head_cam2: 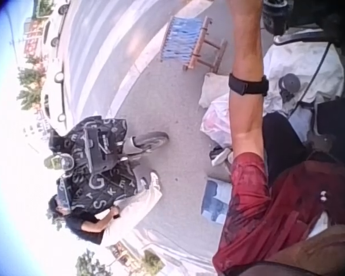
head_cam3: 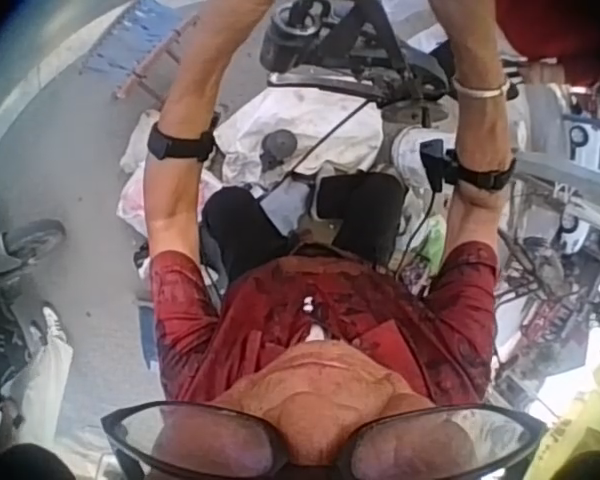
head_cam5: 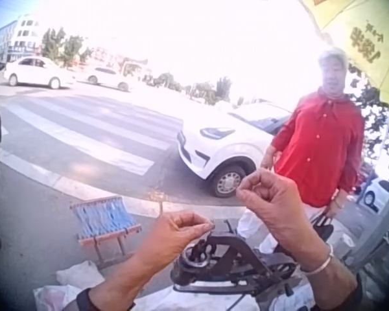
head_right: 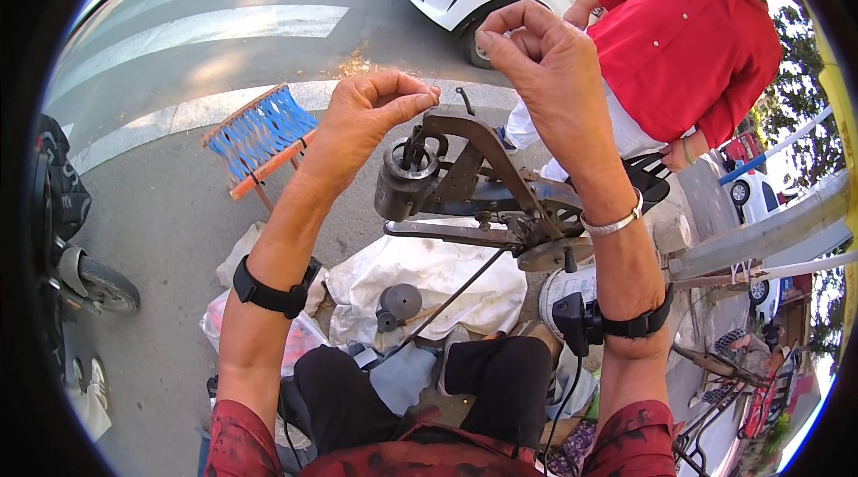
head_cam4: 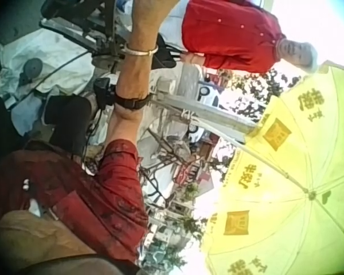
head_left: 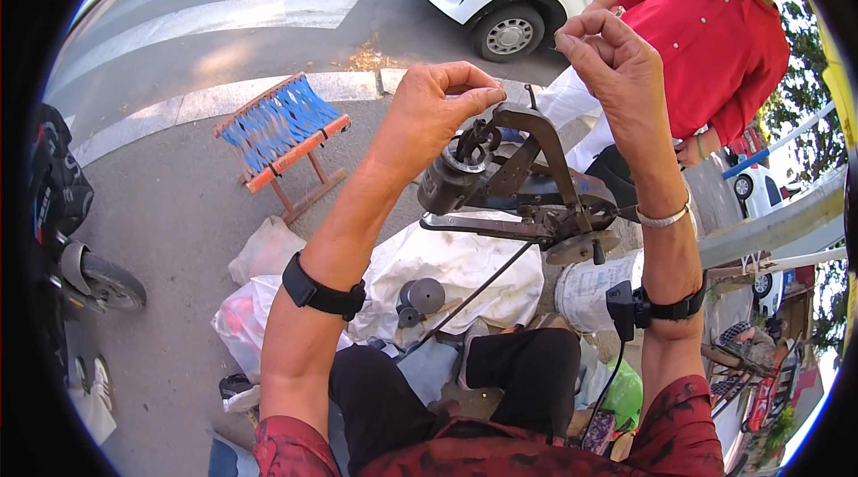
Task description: Stitching a shoe using a manual hand-cranked sewing machine on a street side.
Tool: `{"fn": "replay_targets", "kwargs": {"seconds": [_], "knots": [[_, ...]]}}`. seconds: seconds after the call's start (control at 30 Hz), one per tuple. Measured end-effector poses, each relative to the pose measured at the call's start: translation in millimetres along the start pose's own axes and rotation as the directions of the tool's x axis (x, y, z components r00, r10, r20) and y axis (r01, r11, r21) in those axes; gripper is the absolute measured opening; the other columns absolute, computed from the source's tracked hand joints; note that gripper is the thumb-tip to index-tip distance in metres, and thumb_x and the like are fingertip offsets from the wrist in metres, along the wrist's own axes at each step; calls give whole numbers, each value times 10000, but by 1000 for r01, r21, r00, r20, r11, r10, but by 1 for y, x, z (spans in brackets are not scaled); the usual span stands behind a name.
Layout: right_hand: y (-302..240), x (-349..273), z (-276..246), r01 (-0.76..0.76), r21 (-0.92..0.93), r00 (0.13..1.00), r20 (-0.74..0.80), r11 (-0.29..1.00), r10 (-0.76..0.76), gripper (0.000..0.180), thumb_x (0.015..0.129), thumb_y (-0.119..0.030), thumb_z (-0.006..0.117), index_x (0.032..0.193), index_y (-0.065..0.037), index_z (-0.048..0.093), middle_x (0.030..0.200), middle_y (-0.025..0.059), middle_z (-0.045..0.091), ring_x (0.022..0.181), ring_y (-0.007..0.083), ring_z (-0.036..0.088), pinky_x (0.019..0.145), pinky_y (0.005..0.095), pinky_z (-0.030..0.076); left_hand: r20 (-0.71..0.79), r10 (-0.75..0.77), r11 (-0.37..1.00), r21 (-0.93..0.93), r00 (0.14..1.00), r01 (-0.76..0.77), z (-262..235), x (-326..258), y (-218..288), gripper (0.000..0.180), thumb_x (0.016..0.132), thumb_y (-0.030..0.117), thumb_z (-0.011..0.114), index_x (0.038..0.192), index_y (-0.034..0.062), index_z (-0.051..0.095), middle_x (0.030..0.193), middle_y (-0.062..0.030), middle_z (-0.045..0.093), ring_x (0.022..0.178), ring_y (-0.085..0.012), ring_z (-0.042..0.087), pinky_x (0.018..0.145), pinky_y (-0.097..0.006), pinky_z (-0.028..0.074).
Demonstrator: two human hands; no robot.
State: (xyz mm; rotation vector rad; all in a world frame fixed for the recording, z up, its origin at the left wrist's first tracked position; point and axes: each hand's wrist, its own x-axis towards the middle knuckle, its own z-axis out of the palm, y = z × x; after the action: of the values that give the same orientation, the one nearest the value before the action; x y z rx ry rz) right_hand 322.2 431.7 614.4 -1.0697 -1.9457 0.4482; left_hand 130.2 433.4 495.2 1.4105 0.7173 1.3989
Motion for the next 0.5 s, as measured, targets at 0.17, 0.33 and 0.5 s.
{"fn": "replay_targets", "kwargs": {"seconds": [0.17, 0.33, 0.5], "knots": [[4, -3, 1, 28, -63, 997, 78, 998, -23, 130, 962, -164, 696, 961, -37, 665, 624, -93, 399, 596, 12, 308, 539, 247, 233, 11, -54, 997, 57, 998, 54, -3, -10, -10, 174, 937, 148, 732, 1022, -1, 763, 945, -47, 749, 874, -85, 654, 815, -238, 519], [7, -5, 8, 39, -136, 990, 137, 990, -20, 128, 955, -147, 678, 964, -23, 653, 630, -54, 401, 597, 34, 338, 533, 263, 274, -50, 7, 999, 39, 999, -5, -5, -17, -6, 205, 929, 154, 723, 1060, 3, 768, 926, -29, 748, 845, -74, 651, 785, -240, 527], [3, -4, 11, 58, -166, 988, 154, 984, -33, 135, 957, -148, 667, 963, -15, 646, 637, -39, 409, 606, 43, 359, 534, 263, 296, -61, 17, 997, -78, 998, -22, -3, -4, 8, 209, 939, 160, 744, 1088, 15, 766, 1013, -37, 750, 940, -91, 659, 852, -237, 515]]}}
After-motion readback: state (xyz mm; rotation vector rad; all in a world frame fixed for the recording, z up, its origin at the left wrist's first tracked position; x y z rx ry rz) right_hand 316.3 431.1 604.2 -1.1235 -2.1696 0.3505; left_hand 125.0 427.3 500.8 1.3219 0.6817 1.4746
